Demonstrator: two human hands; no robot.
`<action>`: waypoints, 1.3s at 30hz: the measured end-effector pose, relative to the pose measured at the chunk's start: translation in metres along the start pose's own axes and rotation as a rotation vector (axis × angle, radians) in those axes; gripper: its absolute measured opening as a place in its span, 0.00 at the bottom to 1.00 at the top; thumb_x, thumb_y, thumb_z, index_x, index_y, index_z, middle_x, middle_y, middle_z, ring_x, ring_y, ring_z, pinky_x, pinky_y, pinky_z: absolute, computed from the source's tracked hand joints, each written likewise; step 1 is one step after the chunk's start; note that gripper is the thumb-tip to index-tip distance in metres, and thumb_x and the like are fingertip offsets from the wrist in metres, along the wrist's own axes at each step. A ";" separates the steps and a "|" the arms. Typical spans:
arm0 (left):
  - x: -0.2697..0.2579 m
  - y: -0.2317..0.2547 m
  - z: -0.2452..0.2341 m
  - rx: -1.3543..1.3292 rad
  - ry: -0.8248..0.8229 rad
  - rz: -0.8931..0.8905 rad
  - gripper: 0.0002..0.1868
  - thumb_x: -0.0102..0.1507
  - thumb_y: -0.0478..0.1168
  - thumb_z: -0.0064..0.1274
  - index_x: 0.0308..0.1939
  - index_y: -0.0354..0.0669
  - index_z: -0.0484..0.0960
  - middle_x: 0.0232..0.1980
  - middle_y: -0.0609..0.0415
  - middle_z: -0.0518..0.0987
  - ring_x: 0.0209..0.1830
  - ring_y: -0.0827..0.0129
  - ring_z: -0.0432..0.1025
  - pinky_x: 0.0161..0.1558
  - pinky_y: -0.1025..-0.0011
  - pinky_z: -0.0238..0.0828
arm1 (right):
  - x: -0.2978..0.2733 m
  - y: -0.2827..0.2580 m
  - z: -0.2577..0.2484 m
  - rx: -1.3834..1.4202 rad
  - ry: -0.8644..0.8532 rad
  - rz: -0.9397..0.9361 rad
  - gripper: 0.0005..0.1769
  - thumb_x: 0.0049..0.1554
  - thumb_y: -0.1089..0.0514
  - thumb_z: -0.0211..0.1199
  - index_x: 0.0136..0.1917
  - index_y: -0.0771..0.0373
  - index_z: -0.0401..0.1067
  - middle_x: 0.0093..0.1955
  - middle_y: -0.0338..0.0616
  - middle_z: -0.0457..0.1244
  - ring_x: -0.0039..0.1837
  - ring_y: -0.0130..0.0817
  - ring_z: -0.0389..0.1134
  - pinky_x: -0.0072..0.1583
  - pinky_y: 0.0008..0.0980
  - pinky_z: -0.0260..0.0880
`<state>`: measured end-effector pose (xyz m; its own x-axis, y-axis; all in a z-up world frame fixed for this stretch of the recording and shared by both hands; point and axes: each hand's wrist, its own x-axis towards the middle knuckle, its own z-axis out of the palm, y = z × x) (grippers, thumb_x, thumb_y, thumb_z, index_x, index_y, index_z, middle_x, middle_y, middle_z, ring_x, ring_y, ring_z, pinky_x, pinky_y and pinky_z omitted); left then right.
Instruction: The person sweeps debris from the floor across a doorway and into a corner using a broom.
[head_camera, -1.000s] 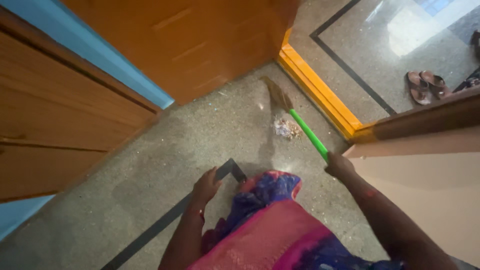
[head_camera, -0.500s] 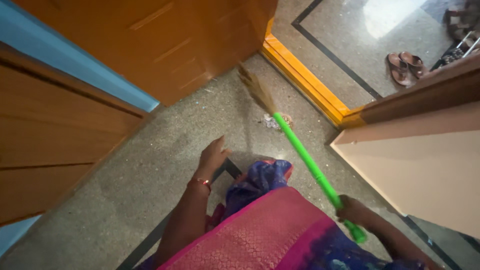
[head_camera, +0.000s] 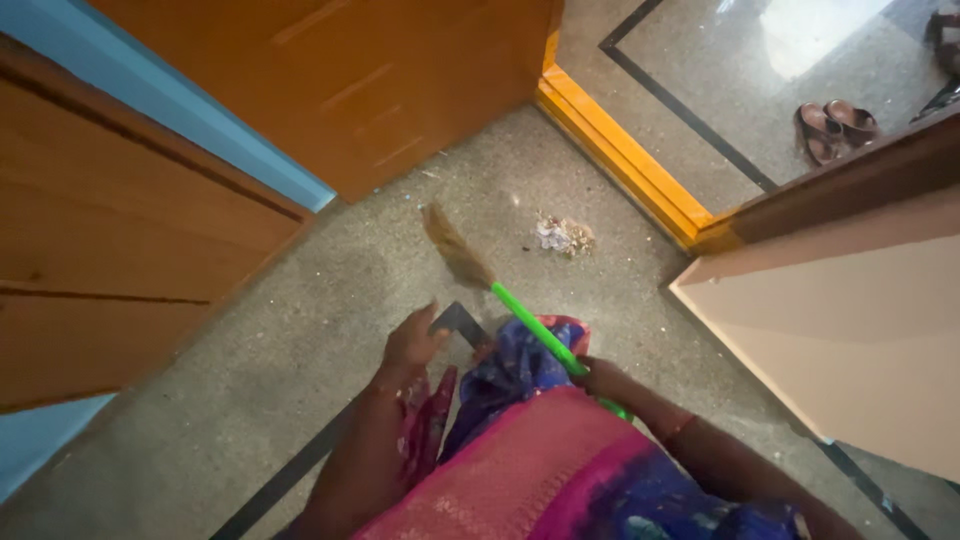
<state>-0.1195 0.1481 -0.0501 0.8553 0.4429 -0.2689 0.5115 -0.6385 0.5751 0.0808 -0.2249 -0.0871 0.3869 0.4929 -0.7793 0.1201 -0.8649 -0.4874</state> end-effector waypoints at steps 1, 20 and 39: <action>-0.012 -0.004 0.004 0.002 0.005 0.002 0.39 0.60 0.51 0.59 0.73 0.43 0.67 0.67 0.40 0.73 0.67 0.48 0.68 0.66 0.57 0.65 | -0.005 0.007 0.004 -0.058 0.010 0.002 0.39 0.51 0.45 0.66 0.74 0.53 0.64 0.52 0.55 0.71 0.54 0.47 0.75 0.57 0.45 0.73; -0.030 0.145 0.025 0.072 -0.148 0.037 0.42 0.57 0.48 0.59 0.74 0.43 0.65 0.63 0.36 0.75 0.66 0.47 0.68 0.65 0.58 0.67 | -0.152 0.142 0.024 0.254 0.145 0.086 0.29 0.55 0.53 0.63 0.69 0.61 0.68 0.44 0.54 0.73 0.45 0.42 0.75 0.49 0.44 0.76; -0.024 0.155 0.152 -0.401 -0.348 0.143 0.34 0.65 0.51 0.58 0.68 0.32 0.71 0.67 0.32 0.76 0.68 0.50 0.71 0.65 0.60 0.68 | -0.198 0.193 0.002 -0.354 0.162 0.221 0.40 0.60 0.44 0.57 0.81 0.46 0.49 0.53 0.57 0.71 0.56 0.52 0.74 0.59 0.52 0.73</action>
<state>-0.0481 -0.0577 -0.0718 0.9258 0.0909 -0.3668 0.3742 -0.3570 0.8559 0.0253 -0.4886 -0.0279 0.5736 0.2957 -0.7639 0.3129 -0.9410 -0.1292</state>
